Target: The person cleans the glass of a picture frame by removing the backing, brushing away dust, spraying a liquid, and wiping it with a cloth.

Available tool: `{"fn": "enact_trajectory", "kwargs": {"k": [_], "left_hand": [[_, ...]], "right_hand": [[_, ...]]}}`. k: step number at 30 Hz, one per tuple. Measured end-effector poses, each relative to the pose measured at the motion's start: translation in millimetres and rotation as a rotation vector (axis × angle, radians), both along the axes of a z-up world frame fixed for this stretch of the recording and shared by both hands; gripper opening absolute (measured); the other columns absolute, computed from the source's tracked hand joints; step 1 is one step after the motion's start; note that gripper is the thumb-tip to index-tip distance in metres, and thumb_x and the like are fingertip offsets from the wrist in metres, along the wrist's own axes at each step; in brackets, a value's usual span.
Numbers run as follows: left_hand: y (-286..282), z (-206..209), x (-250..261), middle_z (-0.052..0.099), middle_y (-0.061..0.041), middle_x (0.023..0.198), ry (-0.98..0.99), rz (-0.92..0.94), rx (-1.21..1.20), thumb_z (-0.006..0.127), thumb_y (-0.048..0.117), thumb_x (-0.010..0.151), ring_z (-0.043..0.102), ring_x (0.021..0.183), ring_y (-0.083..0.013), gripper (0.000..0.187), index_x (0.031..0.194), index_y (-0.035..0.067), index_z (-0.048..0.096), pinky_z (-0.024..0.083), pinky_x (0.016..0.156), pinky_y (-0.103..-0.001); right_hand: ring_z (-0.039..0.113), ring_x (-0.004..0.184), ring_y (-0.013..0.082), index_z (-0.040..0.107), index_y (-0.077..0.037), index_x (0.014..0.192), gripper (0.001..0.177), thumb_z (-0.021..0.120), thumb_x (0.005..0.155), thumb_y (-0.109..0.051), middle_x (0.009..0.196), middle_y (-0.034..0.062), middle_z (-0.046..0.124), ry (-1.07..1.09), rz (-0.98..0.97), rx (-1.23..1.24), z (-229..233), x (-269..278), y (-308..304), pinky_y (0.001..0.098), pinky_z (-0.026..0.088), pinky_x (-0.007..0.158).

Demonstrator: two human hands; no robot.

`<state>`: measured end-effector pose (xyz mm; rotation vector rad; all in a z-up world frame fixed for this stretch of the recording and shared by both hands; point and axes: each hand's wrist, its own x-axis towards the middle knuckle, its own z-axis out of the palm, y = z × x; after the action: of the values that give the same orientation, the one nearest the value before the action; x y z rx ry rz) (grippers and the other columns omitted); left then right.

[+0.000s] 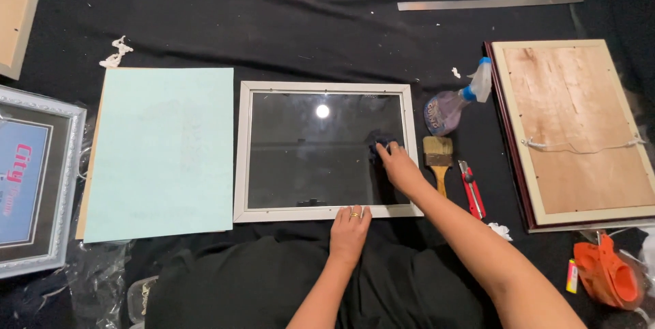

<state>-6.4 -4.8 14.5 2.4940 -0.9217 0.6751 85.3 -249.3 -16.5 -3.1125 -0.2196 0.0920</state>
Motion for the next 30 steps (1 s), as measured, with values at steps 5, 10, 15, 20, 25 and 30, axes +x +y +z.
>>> {"fn": "enact_trajectory", "kwargs": {"k": [5,10,15,20,25,30], "left_hand": [[-7,-54,-6,0.061,-0.006,0.091,-0.052,0.036,-0.018,0.063,0.014,0.099,0.065,0.090,-0.0255,0.008,0.104,0.016,0.069,0.054,0.092,-0.038],[-3,-59,-6,0.063,-0.008,0.095,-0.005,0.025,-0.037,0.063,0.015,0.098,0.064,0.091,-0.0261,0.007,0.099,0.016,0.070,0.054,0.091,-0.036],[-3,-46,-4,0.060,-0.005,0.092,0.032,0.044,-0.048,0.063,0.015,0.098,0.063,0.089,-0.0241,0.007,0.100,0.018,0.069,0.054,0.088,-0.035],[-3,-37,-5,0.060,-0.006,0.094,0.067,0.041,-0.054,0.062,0.015,0.099,0.062,0.090,-0.0245,0.009,0.104,0.018,0.068,0.053,0.089,-0.036],[-2,3,-2,0.060,-0.010,0.095,0.035,0.054,-0.057,0.070,-0.008,0.086,0.054,0.080,-0.0271,0.021,0.100,0.007,0.068,0.054,0.087,-0.040],[-2,7,-2,0.059,-0.009,0.093,0.054,0.062,-0.014,0.067,-0.006,0.088,0.056,0.083,-0.0272,0.021,0.103,0.008,0.069,0.054,0.091,-0.041]], "right_hand": [[0.075,0.086,0.0387,0.053,-0.005,0.133,0.042,0.063,0.092,-0.002,0.118,0.0259,0.058,0.069,0.015,-0.155,20,-52,42,0.0397,0.064,0.066],[0.075,0.086,0.0336,0.055,-0.009,0.117,0.024,0.062,0.094,-0.003,0.117,0.0205,0.055,0.105,0.103,-0.191,47,-97,84,0.0348,0.064,0.058],[0.067,0.110,0.0356,0.052,-0.015,0.123,0.030,0.058,0.097,-0.001,0.129,0.0184,0.053,0.175,0.017,-0.017,43,-70,60,0.0410,0.063,0.077],[0.063,0.126,0.0359,0.053,-0.015,0.128,0.032,0.052,0.100,0.001,0.135,0.0169,0.058,0.048,-0.052,0.100,40,-12,32,0.0411,0.055,0.103],[0.062,0.105,0.0448,0.058,-0.004,0.128,0.045,0.055,0.085,0.008,0.125,0.0243,0.057,-0.150,-0.176,0.302,13,55,6,0.0499,0.051,0.083],[0.063,0.092,0.0482,0.062,-0.007,0.128,0.045,0.052,0.086,0.004,0.121,0.0235,0.056,-0.134,-0.310,0.344,12,111,-15,0.0519,0.050,0.081]]}}
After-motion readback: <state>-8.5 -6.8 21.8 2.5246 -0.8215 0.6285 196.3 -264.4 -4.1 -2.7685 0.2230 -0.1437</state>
